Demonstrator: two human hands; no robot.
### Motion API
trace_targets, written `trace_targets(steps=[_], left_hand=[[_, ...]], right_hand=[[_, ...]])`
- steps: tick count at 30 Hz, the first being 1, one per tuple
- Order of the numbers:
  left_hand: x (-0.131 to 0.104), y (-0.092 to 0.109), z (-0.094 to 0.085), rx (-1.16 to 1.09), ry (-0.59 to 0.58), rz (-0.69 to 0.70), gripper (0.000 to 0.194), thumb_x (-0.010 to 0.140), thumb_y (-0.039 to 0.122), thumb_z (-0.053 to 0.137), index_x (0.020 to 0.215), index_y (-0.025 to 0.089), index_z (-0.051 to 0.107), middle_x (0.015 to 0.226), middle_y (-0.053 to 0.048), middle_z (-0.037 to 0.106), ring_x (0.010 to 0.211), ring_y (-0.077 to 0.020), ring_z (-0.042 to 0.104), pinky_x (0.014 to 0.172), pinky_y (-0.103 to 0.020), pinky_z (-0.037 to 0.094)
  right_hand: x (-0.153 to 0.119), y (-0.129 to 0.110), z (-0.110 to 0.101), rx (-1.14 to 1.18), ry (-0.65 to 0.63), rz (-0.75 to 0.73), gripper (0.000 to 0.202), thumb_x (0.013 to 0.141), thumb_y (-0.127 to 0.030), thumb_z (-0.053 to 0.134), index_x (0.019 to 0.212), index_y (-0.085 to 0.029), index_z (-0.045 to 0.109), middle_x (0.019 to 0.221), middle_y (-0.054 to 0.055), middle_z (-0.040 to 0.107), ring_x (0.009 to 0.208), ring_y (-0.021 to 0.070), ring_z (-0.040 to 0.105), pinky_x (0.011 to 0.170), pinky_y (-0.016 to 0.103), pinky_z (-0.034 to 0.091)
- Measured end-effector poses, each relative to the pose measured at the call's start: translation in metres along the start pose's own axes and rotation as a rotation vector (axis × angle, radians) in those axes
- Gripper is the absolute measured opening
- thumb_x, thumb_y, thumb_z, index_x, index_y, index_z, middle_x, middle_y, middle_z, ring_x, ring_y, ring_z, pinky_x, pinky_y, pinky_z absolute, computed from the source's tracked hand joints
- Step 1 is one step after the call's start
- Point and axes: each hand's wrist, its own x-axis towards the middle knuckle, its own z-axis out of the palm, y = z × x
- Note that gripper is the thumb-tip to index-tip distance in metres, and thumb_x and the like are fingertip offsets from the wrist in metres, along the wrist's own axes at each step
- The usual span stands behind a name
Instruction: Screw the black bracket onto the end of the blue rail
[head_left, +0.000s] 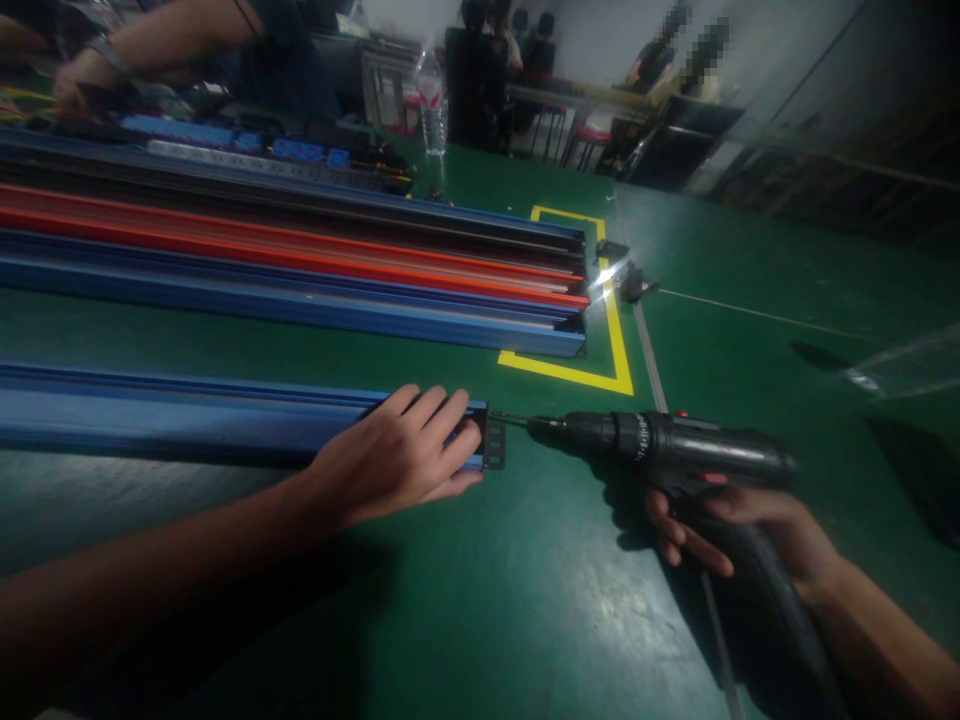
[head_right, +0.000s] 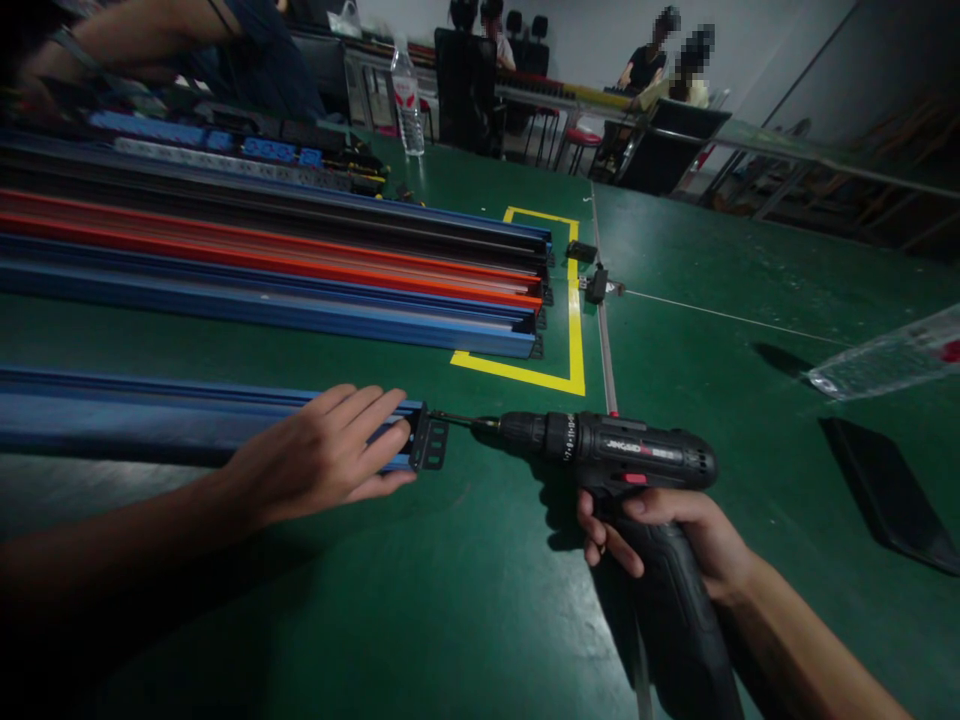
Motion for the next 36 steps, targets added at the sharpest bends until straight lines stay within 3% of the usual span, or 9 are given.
trace_targets(steps=[5, 36], left_hand=[[-0.0001, 0.0001, 0.0057, 0.002, 0.036, -0.011, 0.034, 0.102, 0.048, 0.044, 0.104, 0.015, 0.056, 0.117, -0.021, 0.064, 0.094, -0.0311, 0.064, 0.075, -0.04, 0.048], [-0.0002, 0.0005, 0.0072, -0.007, 0.03, -0.018, 0.033, 0.103, 0.046, 0.043, 0.106, 0.016, 0.055, 0.118, -0.021, 0.064, 0.095, -0.032, 0.064, 0.075, -0.041, 0.05]], right_hand=[[0.0013, 0.0002, -0.0009, -0.014, -0.003, 0.0, 0.037, 0.08, -0.025, 0.064, 0.107, -0.004, 0.077, 0.078, 0.013, 0.076, 0.052, 0.0131, 0.064, 0.08, 0.036, 0.061], [0.0017, -0.0011, 0.001, -0.034, 0.018, 0.005, 0.037, 0.079, -0.026, 0.065, 0.105, -0.002, 0.077, 0.077, 0.012, 0.075, 0.05, 0.0121, 0.063, 0.077, 0.035, 0.062]])
